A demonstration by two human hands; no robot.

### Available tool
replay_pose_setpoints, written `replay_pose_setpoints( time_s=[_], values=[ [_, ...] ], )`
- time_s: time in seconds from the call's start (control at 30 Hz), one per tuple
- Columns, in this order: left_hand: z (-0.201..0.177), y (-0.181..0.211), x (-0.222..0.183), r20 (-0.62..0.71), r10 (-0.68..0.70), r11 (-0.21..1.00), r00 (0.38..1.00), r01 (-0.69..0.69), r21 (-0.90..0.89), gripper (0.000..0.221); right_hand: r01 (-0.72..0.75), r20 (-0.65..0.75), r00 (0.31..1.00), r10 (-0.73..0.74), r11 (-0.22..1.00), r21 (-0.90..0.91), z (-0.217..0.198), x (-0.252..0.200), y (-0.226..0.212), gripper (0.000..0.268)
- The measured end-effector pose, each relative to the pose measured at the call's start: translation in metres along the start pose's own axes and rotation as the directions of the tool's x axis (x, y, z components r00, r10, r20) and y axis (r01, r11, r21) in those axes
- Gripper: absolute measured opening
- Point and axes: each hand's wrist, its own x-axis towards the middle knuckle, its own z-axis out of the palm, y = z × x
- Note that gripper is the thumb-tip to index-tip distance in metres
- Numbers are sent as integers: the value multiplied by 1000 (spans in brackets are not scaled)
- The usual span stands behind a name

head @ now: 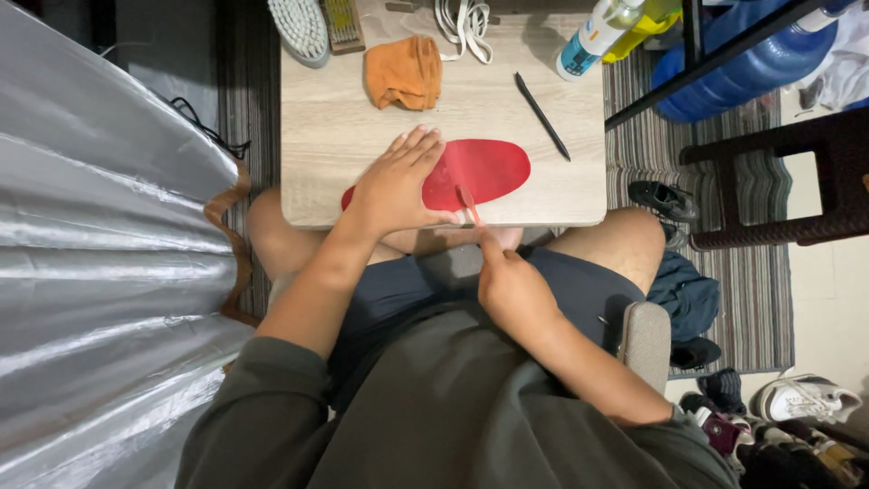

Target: Cleaning a shoe insole using a toothbrush and cleaning spray

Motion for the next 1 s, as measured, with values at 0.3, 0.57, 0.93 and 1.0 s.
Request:
replay_pose_setpoints(
  time_s=[0.3,0.57,0.93,1.0],
  values=[
    [2,-2,15,3,13,1000,1000,-13,-12,120,-306,187,941,283,946,106,-6,53,0,60],
    [-28,46,-17,5,-334,941,943,333,57,117,-201,59,978,201,979,-19,-19,8,-14,58],
    [-16,40,-18,16,-391,914,920,386,125,111,-364,349,896,275,904,223,-17,90,-4,75],
    [-17,40,-17,25,-388,916,921,382,121,109,-402,391,864,317,902,159,-17,99,-4,91]
  ],
)
